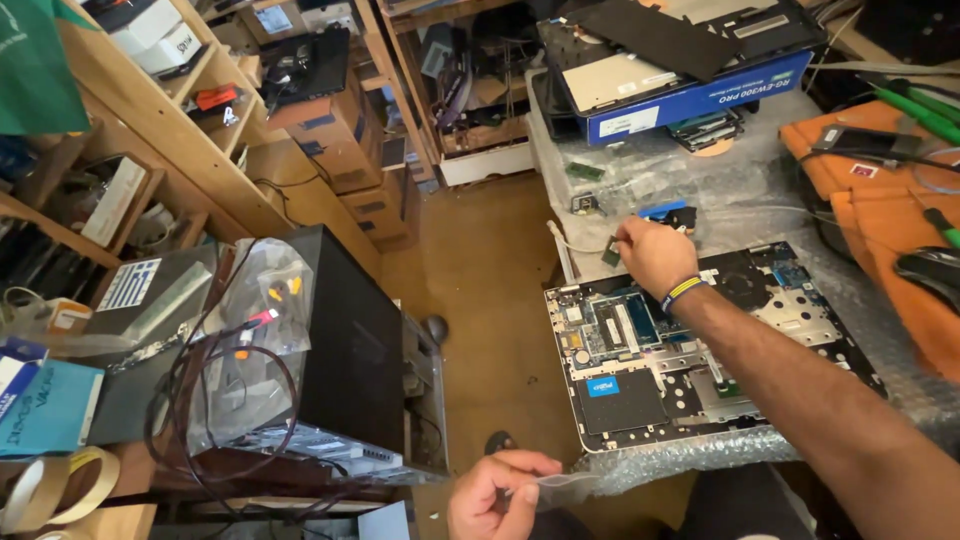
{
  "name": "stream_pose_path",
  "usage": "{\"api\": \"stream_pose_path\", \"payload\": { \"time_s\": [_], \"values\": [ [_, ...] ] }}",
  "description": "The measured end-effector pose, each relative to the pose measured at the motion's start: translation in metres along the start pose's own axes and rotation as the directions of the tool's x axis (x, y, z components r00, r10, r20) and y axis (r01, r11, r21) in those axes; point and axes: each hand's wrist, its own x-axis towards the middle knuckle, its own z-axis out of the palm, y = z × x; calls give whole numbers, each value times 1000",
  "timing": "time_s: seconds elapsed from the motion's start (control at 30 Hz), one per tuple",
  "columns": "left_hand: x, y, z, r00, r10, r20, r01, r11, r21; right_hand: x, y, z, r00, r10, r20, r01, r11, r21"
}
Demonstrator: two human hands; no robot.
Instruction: The person retrieves RAM modules from a plastic bag and installs them into the memory slots of a laptop motherboard.
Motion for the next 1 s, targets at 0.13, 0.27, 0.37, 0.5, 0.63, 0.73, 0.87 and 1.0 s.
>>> {"api": "stream_pose_path", "payload": {
  "time_s": [0.13,0.27,0.37,0.5,0.63,0.73,0.87,1.0],
  "values": [
    [0,-4,1,1000,25,-6,-25,999,-39,2,-10,-19,995,-48,88,61,987,-149],
    [-4,-4,2,999,34,-42,-37,998,-58,9,1,-11,993,-100,69,112,973,-200],
    [-6,-4,1,999,-14,-42,11,998,-59,6,-2,-18,994,-105,18,106,973,-205],
    [-8,-2,1,999,20,-43,-22,998,-54,7,-3,-25,999,-27,43,34,986,-164],
    [-8,2,2,999,13,-53,-16,999,-50,12,0,-27,999,-2,44,6,994,-107],
    [-7,5,2,1000,-12,-29,10,998,-59,8,7,-29,1000,-3,-30,3,1000,-11],
    [-5,5,8,996,-63,-59,62,998,-11,-61,-16,-51,930,-310,-195,335,935,113],
    [8,13,21,996,-85,-29,84,995,-49,-159,-48,-86,732,-650,-203,658,600,455]
  ]
}}
